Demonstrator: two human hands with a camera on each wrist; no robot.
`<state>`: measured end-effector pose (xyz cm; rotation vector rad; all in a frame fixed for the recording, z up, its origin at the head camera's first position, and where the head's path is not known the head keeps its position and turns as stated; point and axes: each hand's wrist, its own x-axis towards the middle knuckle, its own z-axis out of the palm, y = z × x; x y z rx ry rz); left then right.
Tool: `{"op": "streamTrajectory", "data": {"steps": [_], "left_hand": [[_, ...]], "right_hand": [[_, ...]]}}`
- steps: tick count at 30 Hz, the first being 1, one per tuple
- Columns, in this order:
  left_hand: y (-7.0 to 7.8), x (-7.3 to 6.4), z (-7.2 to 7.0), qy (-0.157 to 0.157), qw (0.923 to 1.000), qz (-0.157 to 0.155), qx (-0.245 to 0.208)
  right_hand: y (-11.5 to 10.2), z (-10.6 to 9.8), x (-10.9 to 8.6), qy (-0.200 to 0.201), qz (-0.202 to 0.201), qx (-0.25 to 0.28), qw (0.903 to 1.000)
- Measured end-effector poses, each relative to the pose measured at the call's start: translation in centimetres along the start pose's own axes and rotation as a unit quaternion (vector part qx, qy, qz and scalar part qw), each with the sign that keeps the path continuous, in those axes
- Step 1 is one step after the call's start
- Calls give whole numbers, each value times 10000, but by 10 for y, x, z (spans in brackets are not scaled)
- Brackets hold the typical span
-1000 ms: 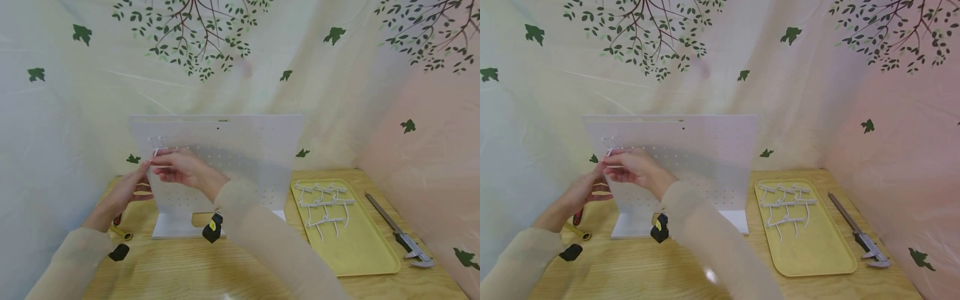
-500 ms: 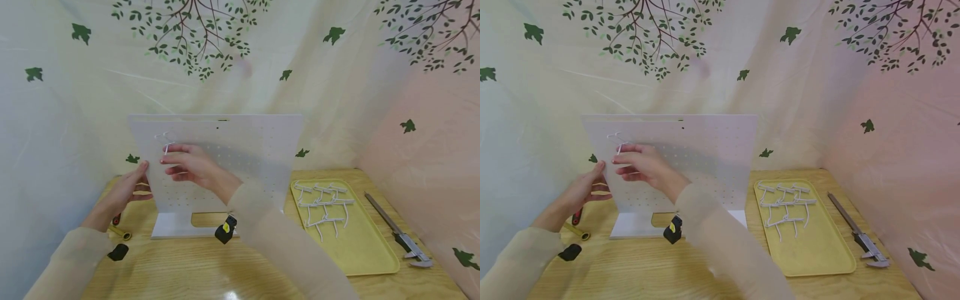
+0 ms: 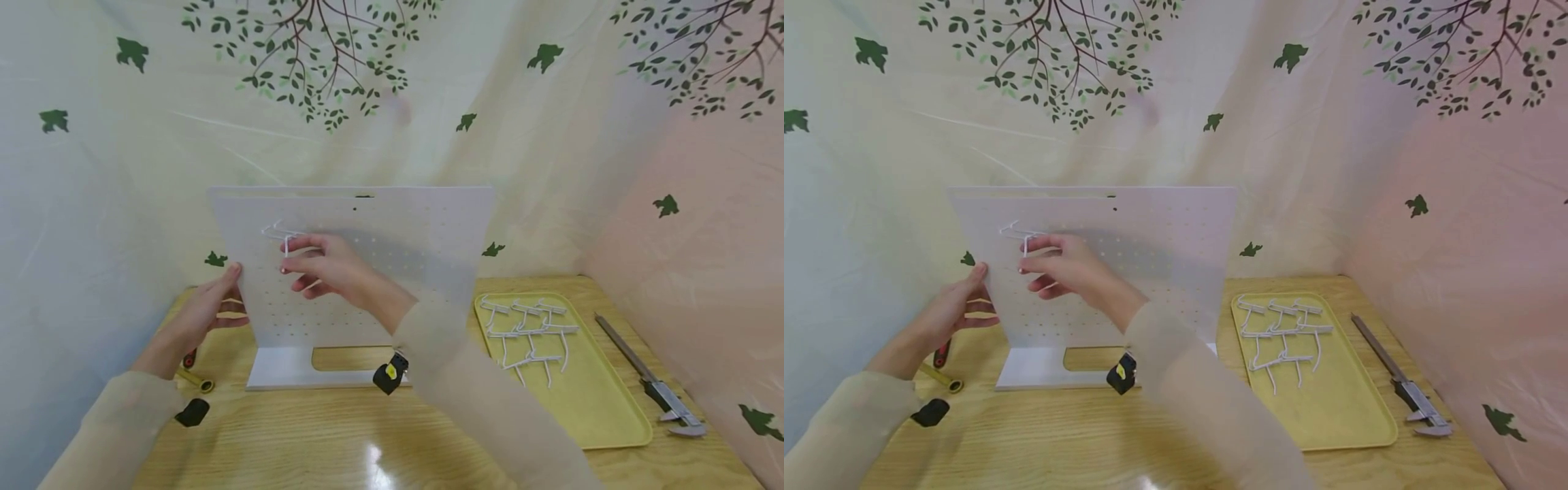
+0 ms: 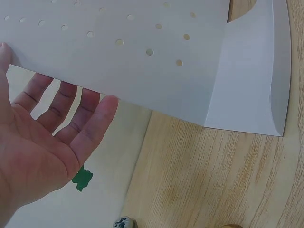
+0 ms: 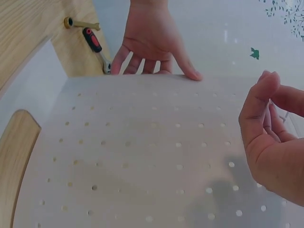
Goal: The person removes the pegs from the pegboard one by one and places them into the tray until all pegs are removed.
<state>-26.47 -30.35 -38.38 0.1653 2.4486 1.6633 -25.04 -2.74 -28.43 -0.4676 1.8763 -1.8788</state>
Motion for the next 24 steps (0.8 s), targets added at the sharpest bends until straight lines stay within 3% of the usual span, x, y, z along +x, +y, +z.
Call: {"op": "streamTrajectory", "data": {"steps": [5,11,24], "left_hand": [[-1,1,0,12,10000,-2,66],[-1,1,0,51,10000,2,63],[-1,1,-1,0,10000,-22,69]], "right_hand": [[3,-14,-10,27,-142,-582,9982],[4,-35,-24,-11,-328,-863,9957],[12,-78,-63,164,-502,-951,9941]]}}
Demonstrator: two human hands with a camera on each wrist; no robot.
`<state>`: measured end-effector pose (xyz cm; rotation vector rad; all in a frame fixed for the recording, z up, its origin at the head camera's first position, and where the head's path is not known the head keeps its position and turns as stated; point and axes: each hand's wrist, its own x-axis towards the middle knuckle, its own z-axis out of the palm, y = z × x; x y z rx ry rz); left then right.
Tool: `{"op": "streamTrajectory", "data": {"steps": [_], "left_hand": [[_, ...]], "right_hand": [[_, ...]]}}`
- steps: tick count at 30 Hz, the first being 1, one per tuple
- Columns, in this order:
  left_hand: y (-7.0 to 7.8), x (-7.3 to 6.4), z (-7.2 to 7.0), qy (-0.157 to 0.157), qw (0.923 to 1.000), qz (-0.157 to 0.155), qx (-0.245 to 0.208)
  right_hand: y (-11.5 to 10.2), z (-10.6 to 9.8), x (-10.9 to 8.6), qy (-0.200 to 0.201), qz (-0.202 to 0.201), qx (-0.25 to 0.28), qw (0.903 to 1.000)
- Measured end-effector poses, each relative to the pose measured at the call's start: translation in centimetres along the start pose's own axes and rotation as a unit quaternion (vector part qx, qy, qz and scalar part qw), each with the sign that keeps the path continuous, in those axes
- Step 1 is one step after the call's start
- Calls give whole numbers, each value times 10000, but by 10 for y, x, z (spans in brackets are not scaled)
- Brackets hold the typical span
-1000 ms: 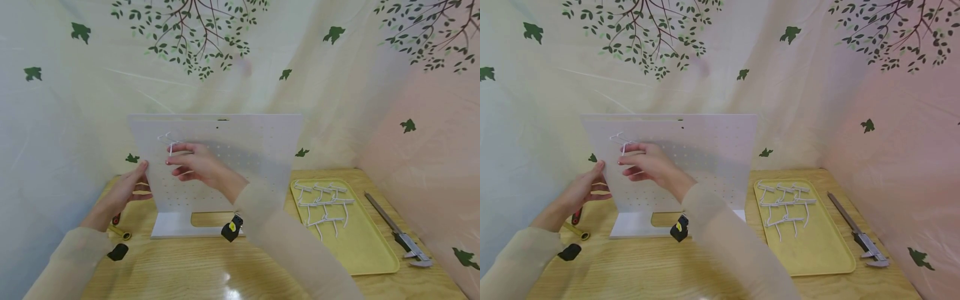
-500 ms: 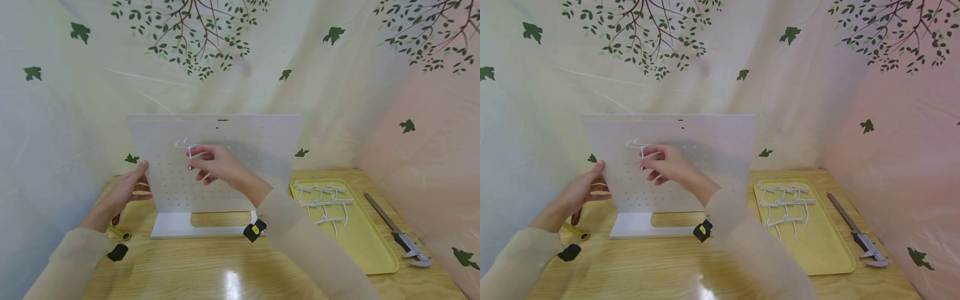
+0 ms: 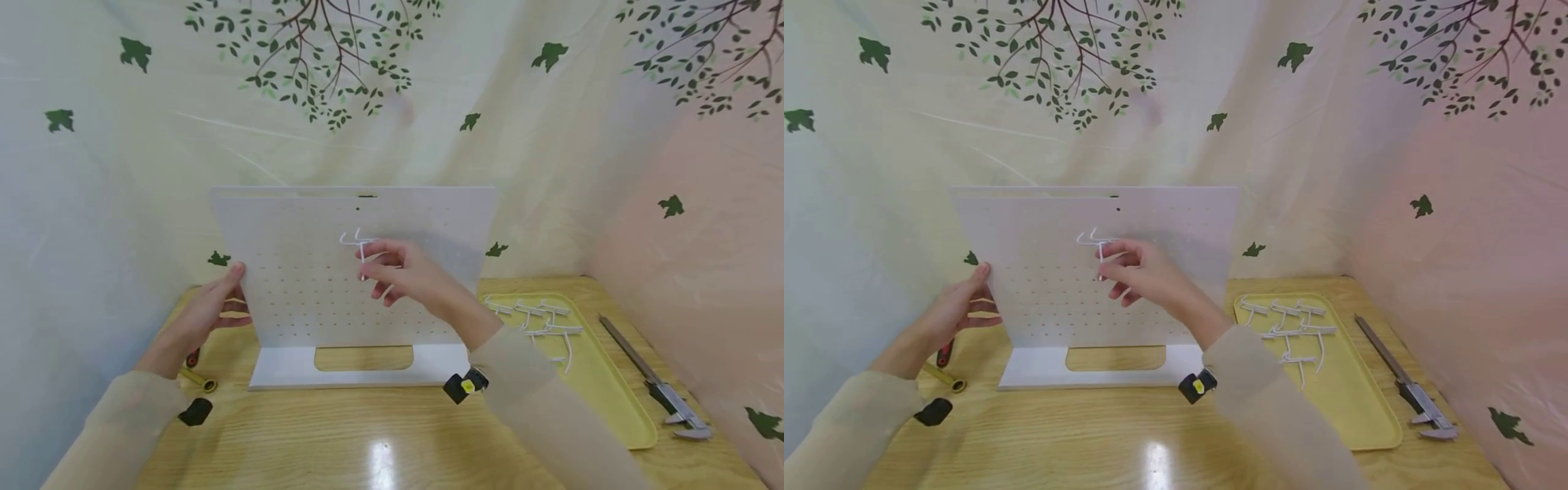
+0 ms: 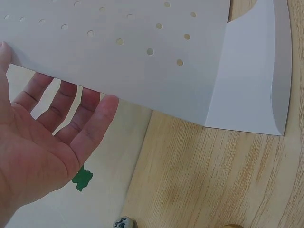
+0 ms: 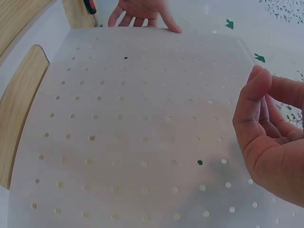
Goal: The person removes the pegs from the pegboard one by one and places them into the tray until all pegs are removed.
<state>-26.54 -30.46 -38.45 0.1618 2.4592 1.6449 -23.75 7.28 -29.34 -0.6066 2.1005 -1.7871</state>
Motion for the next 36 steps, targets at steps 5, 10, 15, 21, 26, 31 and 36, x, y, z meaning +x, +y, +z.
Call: {"op": "streamTrajectory", "data": {"steps": [5,10,15,21,26,31,36], "left_hand": [[0,-1,0,5,10000,7,-4],[1,0,1,28,10000,20,-39],[0,0,1,57,10000,-9,-78],[0,0,1,88,9999,20,-111],[-1,1,2,59,9999,64,-97],[-3,2,1,77,10000,22,-20],[-1,0,0,84,10000,41,23]], "right_hand": [[5,-14,-18,51,-2,-74,10000],[12,-27,-38,136,-60,-38,9999],[20,-40,-56,303,-19,-176,9994],[26,-57,-74,481,-16,-338,9983],[29,-73,-91,579,36,-595,9965],[35,-88,-107,753,13,-702,9947],[43,-104,-122,931,-181,-608,9936]]}}
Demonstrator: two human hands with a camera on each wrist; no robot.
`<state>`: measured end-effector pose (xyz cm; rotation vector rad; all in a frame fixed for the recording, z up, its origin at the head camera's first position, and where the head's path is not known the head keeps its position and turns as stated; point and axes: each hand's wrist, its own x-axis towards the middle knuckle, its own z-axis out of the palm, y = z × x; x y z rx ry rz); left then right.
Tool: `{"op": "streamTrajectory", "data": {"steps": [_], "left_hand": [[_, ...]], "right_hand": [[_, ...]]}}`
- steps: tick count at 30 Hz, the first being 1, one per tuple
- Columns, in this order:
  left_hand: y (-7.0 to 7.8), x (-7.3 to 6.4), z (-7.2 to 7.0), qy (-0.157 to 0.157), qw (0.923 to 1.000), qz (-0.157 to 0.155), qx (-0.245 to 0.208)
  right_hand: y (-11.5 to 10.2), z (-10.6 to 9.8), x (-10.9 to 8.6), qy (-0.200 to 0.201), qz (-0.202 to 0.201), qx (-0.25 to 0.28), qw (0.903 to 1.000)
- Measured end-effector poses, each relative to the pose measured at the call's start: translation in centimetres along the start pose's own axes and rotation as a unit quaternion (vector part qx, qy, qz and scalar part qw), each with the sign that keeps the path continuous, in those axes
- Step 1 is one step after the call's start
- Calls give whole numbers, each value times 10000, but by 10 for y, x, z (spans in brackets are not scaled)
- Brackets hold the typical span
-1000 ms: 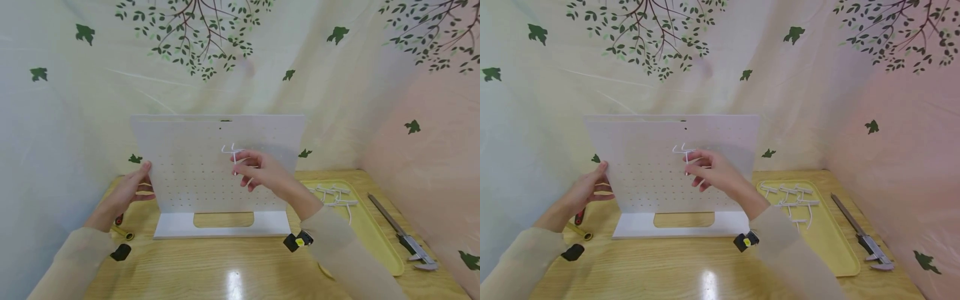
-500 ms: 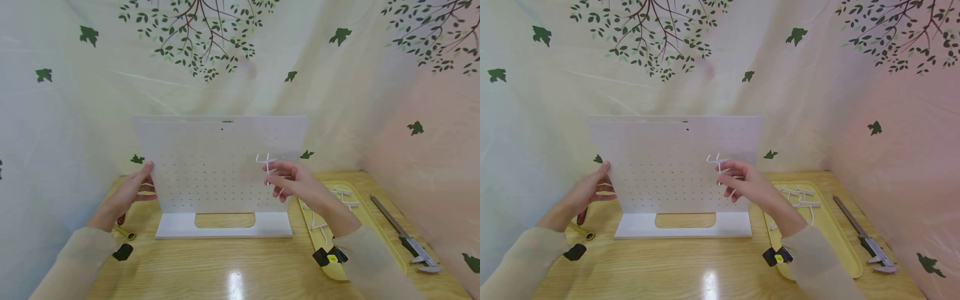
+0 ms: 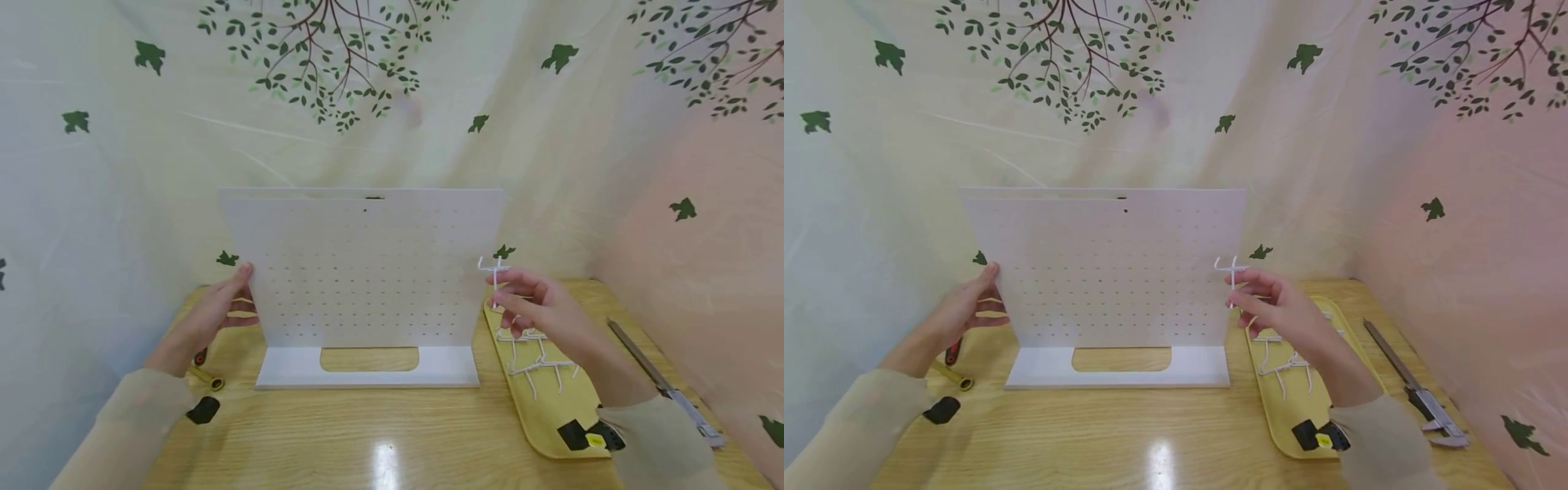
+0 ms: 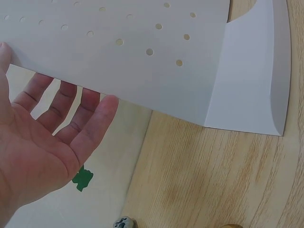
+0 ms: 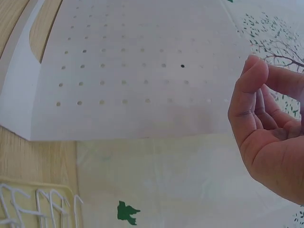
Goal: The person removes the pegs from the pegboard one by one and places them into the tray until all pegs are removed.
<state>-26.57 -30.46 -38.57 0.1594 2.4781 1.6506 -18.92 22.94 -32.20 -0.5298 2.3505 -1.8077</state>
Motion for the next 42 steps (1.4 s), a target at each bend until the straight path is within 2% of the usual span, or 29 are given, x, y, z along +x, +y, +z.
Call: {"op": "streamTrajectory", "data": {"steps": [5,11,17,23,30,35,38,42], "left_hand": [[3,0,1,-22,10000,13,41],[4,2,2,-44,9999,29,87],[3,2,1,-1,10000,24,48],[2,2,0,13,10000,27,66],[0,3,0,-16,10000,-7,-32],[-2,4,0,-21,10000,-44,-7],[-2,3,-1,-41,10000,-48,1],[-2,3,-1,-41,10000,-39,-10]], "right_hand": [[11,-20,-17,74,-73,-113,9999],[38,-49,-38,285,51,71,9996],[67,-75,-54,533,398,-159,9977],[92,-97,-76,634,943,-309,9930],[124,-119,-106,254,1436,-482,9881],[143,-129,-119,-13,1793,-584,9821],[154,-132,-124,-135,1969,-546,9788],[167,-134,-129,-351,2011,-230,9787]]}}
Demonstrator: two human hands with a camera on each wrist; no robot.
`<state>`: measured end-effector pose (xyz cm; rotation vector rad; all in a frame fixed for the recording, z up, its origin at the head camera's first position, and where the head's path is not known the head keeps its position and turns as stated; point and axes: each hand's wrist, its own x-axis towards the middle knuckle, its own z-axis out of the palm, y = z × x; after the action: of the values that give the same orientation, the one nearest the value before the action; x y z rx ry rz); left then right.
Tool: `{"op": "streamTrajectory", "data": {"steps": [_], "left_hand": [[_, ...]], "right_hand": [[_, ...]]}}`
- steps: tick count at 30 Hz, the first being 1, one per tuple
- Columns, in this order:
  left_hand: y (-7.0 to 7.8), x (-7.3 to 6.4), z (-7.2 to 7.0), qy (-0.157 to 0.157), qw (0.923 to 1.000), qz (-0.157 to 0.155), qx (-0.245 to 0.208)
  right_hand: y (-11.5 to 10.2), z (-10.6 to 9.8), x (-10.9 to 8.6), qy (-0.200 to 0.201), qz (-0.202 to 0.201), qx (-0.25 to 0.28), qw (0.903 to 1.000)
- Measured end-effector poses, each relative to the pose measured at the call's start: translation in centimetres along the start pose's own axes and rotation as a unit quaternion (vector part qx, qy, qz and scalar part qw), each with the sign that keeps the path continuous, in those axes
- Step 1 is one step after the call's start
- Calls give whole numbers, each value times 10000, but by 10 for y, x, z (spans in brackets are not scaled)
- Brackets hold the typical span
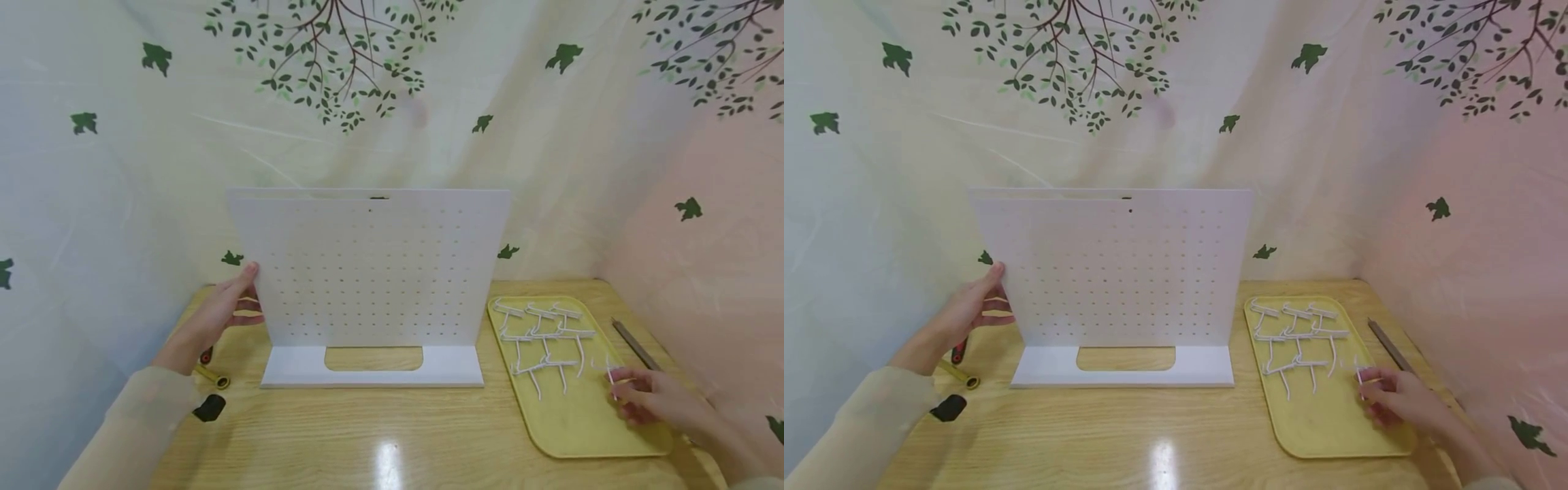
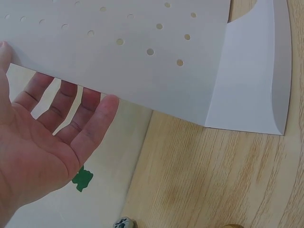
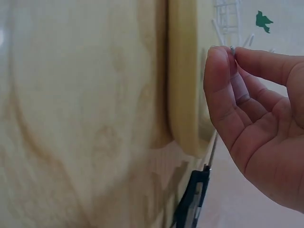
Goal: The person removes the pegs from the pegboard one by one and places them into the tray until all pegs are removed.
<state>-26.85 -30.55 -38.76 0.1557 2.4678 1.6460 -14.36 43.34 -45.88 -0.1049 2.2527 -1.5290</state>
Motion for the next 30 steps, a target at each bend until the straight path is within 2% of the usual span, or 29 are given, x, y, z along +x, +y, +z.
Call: {"op": "streamTrajectory", "data": {"steps": [3,8,20,27,30], "left_hand": [[0,0,0,6,10000,15,-7],[0,-1,2,45,9999,16,-97],[0,-1,2,90,9999,-22,-112],[-1,0,2,104,9998,-46,-138],[1,-1,2,81,9999,-49,-96]], "right_hand": [[8,0,1,-93,-20,174,9998],[14,-2,2,-51,20,154,9999],[11,3,2,-118,182,-106,9997],[12,6,1,109,184,-174,9996],[11,7,1,71,198,-207,9996]]}}
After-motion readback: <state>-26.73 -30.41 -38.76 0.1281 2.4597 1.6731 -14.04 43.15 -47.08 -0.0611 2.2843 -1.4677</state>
